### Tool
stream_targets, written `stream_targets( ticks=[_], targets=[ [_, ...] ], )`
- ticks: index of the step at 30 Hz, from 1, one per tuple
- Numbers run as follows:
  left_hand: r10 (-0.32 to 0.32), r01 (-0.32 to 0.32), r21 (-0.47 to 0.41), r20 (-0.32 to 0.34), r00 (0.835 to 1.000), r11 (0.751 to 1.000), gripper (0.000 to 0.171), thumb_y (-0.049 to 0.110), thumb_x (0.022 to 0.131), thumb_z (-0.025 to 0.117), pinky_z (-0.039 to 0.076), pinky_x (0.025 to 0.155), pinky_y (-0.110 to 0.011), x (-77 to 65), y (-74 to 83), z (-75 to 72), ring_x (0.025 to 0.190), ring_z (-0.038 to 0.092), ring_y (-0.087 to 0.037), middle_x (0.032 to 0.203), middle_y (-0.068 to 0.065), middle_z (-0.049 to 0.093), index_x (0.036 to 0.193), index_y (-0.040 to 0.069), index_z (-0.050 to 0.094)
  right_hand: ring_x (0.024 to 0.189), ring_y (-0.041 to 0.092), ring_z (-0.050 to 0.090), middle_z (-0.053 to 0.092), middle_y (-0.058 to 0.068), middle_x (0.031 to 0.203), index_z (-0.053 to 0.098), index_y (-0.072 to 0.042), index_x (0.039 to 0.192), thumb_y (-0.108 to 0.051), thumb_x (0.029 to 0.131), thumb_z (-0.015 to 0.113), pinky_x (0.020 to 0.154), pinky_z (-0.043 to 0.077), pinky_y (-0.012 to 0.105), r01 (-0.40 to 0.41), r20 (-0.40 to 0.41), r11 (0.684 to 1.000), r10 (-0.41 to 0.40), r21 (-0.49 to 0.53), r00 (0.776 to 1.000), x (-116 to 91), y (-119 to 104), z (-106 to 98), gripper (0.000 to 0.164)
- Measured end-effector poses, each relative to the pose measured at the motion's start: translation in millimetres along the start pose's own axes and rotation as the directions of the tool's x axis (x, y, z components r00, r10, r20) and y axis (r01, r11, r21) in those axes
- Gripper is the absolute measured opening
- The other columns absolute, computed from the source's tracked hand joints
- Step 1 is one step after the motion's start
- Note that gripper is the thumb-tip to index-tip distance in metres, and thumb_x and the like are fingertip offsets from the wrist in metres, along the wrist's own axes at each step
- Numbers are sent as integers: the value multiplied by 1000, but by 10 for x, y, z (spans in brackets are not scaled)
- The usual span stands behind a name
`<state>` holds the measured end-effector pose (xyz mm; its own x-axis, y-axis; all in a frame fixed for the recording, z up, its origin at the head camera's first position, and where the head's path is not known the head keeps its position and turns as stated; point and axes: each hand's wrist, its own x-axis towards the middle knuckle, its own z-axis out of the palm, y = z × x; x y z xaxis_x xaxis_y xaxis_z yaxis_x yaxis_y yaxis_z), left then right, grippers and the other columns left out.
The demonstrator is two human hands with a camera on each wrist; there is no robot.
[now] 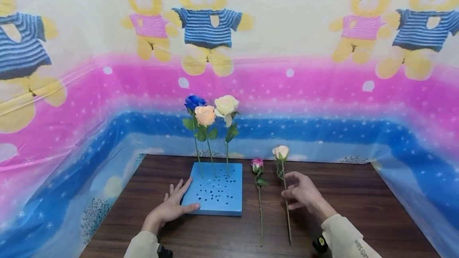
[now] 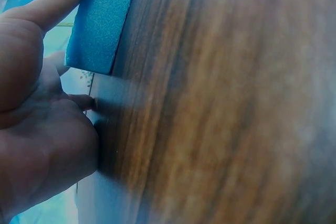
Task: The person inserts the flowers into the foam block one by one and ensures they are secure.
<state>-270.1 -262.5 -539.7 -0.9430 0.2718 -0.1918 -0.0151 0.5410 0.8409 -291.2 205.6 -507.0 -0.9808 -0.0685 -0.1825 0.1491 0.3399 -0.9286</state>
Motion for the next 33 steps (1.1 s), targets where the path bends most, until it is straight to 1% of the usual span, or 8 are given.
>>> stream_targets(
  ticks=[5,12,15,18,20,26,29,33],
  targets=[
    [1,-1,-5,-1,1000,1000,107,42,102,83,-19,124,-80,2,5,-11,163,-32,-55,184,-28,-10,181,21,14,101,36,77,60,29,125,57,-5,156,10,95,79,66,69,50,5,-34,1000,-5,2,999,7,-132,-31,66],
    [0,0,3,6,1000,1000,106,43,103,82,-17,123,-82,-2,0,-16,162,-31,-57,184,-29,-10,181,19,14,95,31,77,60,22,120,56,-11,157,5,98,81,64,69,49,23,-98,1000,-25,-21,995,26,-264,-48,66],
    [0,0,4,7,1000,1000,106,43,103,81,-17,123,-82,2,-6,-10,162,-31,-57,184,-29,-10,181,19,15,93,34,76,59,19,116,57,-12,156,5,98,82,64,69,49,39,-135,999,-42,-20,990,16,-292,-53,66],
    [1,-1,3,10,1000,1000,105,44,103,82,-17,123,-82,5,-8,-10,162,-31,-57,184,-29,-10,181,19,15,93,37,76,59,19,116,57,-12,156,6,98,81,65,69,48,56,-167,998,-59,-24,984,11,-291,-63,65],
    [0,0,3,13,1000,1000,106,44,103,82,-17,123,-82,7,-8,-18,162,-31,-57,184,-29,-10,181,19,15,94,38,77,59,20,119,57,-12,157,6,98,81,67,69,49,60,-177,998,-63,-22,982,12,-301,-68,66],
    [12,-12,12,-3,1000,1000,107,44,103,82,-18,124,-81,25,23,-42,163,-31,-55,184,-27,-10,181,21,14,86,32,76,57,22,124,55,-15,159,5,99,81,72,70,53,71,-187,997,-70,-4,980,42,-386,-95,68],
    [1,-1,12,-5,1000,1000,107,44,103,82,-19,124,-80,20,6,-34,163,-31,-55,184,-27,-10,181,21,14,89,35,77,57,22,125,55,-16,158,4,99,81,72,70,53,78,-187,997,-78,-8,979,45,-404,-98,68],
    [-6,6,6,-7,1000,1000,106,43,102,83,-18,124,-80,7,-3,-13,163,-30,-55,184,-27,-10,181,21,15,98,38,77,59,21,126,55,-17,160,2,100,81,70,70,49,94,-195,995,-100,-37,976,38,-417,-106,68]
  ],
)
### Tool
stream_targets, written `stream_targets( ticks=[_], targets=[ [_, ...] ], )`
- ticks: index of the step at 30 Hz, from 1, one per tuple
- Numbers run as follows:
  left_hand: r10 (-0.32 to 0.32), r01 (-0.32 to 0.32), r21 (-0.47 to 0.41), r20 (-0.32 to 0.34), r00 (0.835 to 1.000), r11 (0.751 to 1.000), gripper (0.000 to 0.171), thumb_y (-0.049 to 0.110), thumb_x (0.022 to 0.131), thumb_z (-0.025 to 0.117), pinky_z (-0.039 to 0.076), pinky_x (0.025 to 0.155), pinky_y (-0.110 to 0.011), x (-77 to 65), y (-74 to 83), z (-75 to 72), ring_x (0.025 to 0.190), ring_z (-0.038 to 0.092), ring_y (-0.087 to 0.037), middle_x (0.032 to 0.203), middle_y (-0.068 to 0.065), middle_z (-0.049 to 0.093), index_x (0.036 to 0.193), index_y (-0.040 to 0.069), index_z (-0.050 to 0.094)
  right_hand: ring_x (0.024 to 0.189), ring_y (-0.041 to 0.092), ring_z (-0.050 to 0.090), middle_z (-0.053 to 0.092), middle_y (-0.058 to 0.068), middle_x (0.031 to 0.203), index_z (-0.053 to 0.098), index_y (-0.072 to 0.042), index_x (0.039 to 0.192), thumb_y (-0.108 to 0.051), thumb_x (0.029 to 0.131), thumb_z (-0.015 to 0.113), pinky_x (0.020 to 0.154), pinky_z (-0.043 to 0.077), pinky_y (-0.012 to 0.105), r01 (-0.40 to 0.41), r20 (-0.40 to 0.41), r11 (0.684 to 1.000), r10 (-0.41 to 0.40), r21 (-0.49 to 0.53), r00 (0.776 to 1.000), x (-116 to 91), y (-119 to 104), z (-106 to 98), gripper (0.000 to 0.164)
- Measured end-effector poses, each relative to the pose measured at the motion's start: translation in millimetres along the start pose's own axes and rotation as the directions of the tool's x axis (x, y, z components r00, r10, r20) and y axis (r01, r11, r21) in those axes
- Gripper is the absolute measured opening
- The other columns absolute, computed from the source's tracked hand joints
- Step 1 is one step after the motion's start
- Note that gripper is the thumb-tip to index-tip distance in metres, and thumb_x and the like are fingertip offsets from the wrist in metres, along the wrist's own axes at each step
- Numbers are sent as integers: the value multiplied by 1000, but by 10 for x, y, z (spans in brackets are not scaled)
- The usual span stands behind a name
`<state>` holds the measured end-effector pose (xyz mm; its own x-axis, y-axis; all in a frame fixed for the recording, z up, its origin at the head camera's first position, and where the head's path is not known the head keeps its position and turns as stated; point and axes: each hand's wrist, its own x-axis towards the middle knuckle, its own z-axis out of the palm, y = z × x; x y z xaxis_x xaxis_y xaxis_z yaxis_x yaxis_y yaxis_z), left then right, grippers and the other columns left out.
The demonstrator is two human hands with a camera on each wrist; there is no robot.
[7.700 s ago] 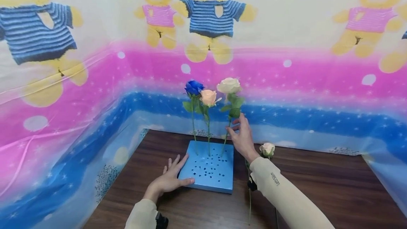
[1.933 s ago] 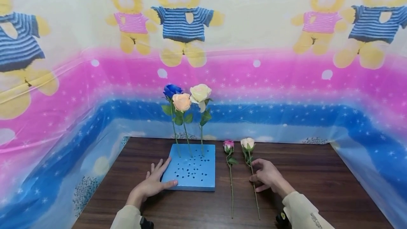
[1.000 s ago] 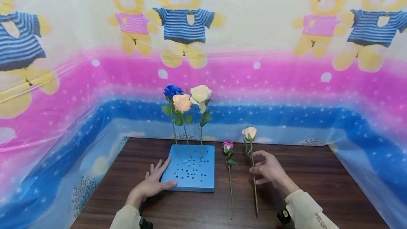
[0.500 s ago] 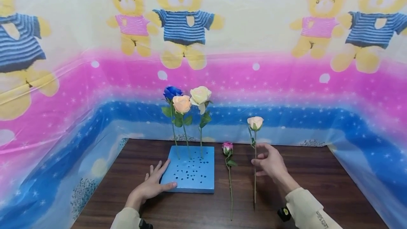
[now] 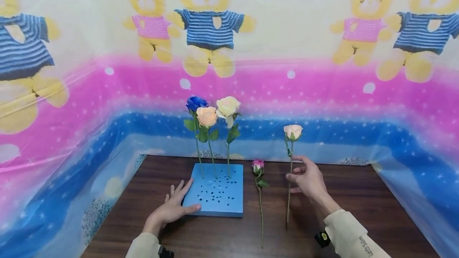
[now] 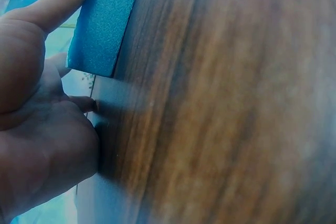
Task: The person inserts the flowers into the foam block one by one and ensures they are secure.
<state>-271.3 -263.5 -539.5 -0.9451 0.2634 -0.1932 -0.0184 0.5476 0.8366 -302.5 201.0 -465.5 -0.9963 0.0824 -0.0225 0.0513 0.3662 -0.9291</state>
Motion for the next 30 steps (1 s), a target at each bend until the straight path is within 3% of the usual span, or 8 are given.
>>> stream_targets(
  ticks=[10,18,25,30],
  targets=[
    [14,-14,-3,-8,1000,1000,109,45,101,84,-20,124,-80,20,-15,20,163,-30,-55,184,-28,-9,181,21,15,94,29,78,61,18,127,55,-22,162,-3,101,82,69,70,45,59,-56,998,-61,-37,997,40,-83,-25,70],
    [26,-26,-10,-1,1000,1000,111,47,101,83,-22,123,-80,25,-22,12,162,-32,-55,183,-29,-11,181,20,13,106,31,75,60,17,125,55,-26,162,-4,101,82,68,70,42,143,-97,989,-144,-23,985,90,-215,-15,71],
    [6,-6,29,-14,1000,1000,108,46,101,84,-18,126,-79,21,-19,19,164,-28,-55,185,-26,-9,181,22,15,83,30,77,64,21,121,53,-24,164,-3,102,80,65,69,43,211,-101,977,-214,-38,972,90,-288,-21,71],
    [7,-7,30,-19,1000,1000,108,45,101,84,-18,126,-79,16,-36,27,164,-28,-55,185,-27,-8,181,22,16,80,29,77,65,21,117,51,-25,165,-4,104,79,61,68,43,256,-99,965,-260,-52,960,87,-303,0,70]
  ],
)
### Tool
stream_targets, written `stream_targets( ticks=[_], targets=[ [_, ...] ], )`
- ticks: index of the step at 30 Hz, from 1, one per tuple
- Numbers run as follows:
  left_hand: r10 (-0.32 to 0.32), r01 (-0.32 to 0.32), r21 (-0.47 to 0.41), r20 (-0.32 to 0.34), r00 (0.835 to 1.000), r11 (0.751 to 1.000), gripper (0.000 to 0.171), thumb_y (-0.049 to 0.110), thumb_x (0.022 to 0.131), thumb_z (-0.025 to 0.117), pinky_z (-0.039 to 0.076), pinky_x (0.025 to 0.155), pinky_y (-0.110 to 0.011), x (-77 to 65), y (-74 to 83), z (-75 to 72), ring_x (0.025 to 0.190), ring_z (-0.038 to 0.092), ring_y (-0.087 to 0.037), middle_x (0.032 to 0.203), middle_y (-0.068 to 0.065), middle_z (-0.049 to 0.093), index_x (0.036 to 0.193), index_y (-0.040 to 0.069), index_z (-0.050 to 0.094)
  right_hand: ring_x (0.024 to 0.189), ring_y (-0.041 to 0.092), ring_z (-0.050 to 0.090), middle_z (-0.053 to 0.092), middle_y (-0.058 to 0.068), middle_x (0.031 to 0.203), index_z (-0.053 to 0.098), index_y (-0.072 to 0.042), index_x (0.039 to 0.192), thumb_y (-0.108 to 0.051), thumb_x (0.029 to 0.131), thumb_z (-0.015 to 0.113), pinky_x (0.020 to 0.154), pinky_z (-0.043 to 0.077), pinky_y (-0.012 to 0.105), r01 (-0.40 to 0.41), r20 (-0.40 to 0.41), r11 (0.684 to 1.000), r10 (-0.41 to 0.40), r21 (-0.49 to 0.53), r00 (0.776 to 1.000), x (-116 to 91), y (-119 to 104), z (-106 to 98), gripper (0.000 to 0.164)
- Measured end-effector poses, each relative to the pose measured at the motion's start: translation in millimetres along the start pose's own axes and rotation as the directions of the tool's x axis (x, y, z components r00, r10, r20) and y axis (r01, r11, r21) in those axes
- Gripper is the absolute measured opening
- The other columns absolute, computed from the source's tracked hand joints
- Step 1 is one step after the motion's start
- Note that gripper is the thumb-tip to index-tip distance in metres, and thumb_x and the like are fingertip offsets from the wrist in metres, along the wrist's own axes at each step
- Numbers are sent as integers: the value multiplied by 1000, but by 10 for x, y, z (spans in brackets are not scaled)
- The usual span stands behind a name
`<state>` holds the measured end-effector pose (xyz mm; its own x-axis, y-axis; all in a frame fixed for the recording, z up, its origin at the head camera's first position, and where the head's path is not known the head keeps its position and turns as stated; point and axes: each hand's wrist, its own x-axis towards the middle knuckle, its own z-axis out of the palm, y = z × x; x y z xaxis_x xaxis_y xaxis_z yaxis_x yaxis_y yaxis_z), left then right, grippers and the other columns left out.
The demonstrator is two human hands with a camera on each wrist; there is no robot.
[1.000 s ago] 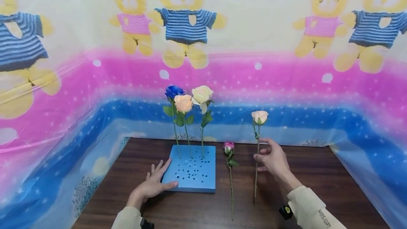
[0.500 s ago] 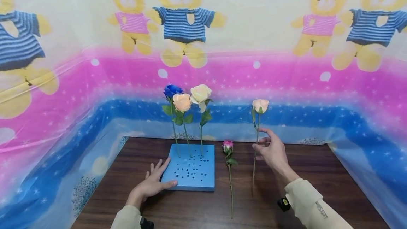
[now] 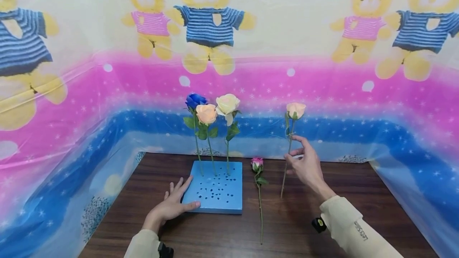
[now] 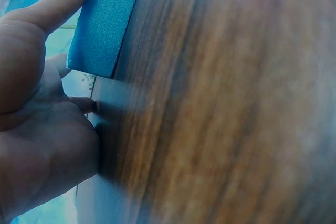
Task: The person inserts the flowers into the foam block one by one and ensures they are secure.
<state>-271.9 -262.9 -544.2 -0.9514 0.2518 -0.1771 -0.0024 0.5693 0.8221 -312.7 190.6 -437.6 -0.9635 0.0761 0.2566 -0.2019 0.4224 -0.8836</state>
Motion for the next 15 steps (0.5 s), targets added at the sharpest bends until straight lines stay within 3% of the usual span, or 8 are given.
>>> stream_targets(
  ticks=[15],
  targets=[
    [11,-11,-9,6,1000,1000,108,44,101,84,-18,125,-80,-7,-10,-8,164,-29,-55,185,-27,-9,181,21,16,81,32,77,67,23,114,50,-32,165,-5,106,76,59,68,43,67,21,998,-67,0,998,36,-89,63,69]
  ],
)
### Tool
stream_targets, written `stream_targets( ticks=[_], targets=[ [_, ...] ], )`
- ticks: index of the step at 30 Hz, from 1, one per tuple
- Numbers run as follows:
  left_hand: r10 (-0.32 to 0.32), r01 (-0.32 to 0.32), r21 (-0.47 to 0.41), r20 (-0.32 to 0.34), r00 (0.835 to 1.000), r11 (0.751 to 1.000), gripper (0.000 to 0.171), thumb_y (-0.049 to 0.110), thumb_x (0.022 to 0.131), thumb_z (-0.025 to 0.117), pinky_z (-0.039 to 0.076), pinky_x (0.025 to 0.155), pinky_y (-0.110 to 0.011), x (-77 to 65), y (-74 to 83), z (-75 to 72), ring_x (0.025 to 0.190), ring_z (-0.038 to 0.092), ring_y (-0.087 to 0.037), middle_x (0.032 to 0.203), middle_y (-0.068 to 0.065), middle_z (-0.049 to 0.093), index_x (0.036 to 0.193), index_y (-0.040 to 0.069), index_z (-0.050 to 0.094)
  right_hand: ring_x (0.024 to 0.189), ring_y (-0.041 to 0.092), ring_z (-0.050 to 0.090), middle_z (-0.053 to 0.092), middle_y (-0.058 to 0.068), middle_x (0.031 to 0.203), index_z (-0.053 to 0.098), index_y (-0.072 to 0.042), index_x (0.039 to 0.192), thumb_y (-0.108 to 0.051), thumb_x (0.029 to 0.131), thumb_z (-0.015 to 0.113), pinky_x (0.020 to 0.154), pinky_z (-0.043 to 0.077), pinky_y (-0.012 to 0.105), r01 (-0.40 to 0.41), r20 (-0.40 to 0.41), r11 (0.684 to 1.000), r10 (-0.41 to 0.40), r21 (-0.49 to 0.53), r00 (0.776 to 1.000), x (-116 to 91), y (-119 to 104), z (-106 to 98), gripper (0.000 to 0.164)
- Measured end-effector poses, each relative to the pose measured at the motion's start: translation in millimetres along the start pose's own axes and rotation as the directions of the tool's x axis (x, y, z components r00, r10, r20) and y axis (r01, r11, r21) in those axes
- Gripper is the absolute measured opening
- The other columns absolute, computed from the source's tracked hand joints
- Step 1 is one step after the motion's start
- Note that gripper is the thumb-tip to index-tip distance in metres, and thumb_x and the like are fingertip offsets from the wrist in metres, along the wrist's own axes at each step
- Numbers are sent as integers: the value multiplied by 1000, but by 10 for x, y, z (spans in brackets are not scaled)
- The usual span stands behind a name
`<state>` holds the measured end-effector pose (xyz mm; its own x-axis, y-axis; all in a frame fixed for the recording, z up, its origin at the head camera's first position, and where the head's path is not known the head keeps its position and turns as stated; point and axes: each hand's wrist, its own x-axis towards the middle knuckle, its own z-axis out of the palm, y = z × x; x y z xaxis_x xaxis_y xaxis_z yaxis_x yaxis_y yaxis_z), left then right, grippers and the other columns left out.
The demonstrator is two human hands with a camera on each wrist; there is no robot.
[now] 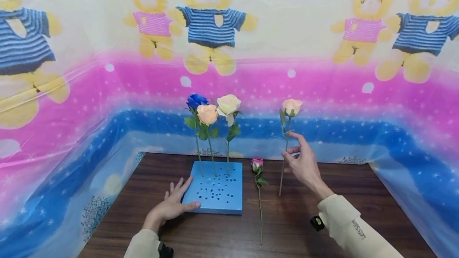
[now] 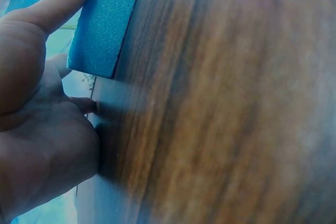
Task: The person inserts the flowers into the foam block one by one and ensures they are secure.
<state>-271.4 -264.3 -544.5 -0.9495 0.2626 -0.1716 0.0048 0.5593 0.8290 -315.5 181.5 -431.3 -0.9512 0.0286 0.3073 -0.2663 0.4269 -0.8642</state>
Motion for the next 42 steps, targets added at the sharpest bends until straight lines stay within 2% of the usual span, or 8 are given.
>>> stream_targets(
  ticks=[7,14,18,23,32,39,42],
  targets=[
    [-1,1,6,-2,1000,1000,107,44,102,84,-17,125,-79,-15,12,-6,164,-28,-55,185,-27,-8,181,20,16,85,34,77,67,23,115,47,-33,166,-7,109,73,60,68,43,15,27,1000,-15,5,1000,0,-45,43,68],
    [0,0,13,-8,1000,1000,107,44,101,84,-17,125,-80,-17,12,-9,164,-28,-56,184,-28,-7,181,20,17,91,48,75,67,24,114,48,-32,164,-4,108,74,60,68,45,42,48,998,-44,49,998,-2,-132,129,68],
    [-1,1,5,-8,1000,1000,107,44,101,84,-17,125,-80,-23,18,-12,164,-28,-56,184,-28,-7,181,19,17,85,42,75,67,22,112,49,-31,163,-5,108,74,60,68,46,69,44,996,-72,49,996,18,-168,182,66],
    [-2,2,-13,0,1000,1000,108,44,101,84,-18,126,-79,-24,20,-19,164,-28,-55,184,-28,-8,181,20,16,84,33,75,66,20,111,49,-33,163,-7,109,73,62,68,40,117,44,993,-119,32,992,29,-214,253,64],
    [-2,2,-11,5,1000,1000,108,46,101,84,-17,126,-79,-19,4,-16,164,-28,-55,185,-26,-8,181,21,17,95,42,76,66,17,113,47,-33,163,-9,111,70,65,68,36,191,49,981,-192,35,980,0,-331,412,62],
    [0,0,-10,3,1000,1000,107,45,101,84,-17,126,-79,-24,7,-18,164,-29,-54,185,-26,-9,181,21,17,94,40,76,66,14,113,47,-33,164,-9,112,69,64,68,34,220,66,974,-223,49,973,-28,-394,532,62],
    [-1,1,-11,5,1000,1000,107,46,101,83,-17,126,-79,-15,3,-18,164,-29,-53,185,-26,-9,181,22,16,94,42,76,66,14,112,47,-33,164,-9,112,69,65,68,37,226,72,972,-230,62,971,-28,-420,583,61]
  ],
)
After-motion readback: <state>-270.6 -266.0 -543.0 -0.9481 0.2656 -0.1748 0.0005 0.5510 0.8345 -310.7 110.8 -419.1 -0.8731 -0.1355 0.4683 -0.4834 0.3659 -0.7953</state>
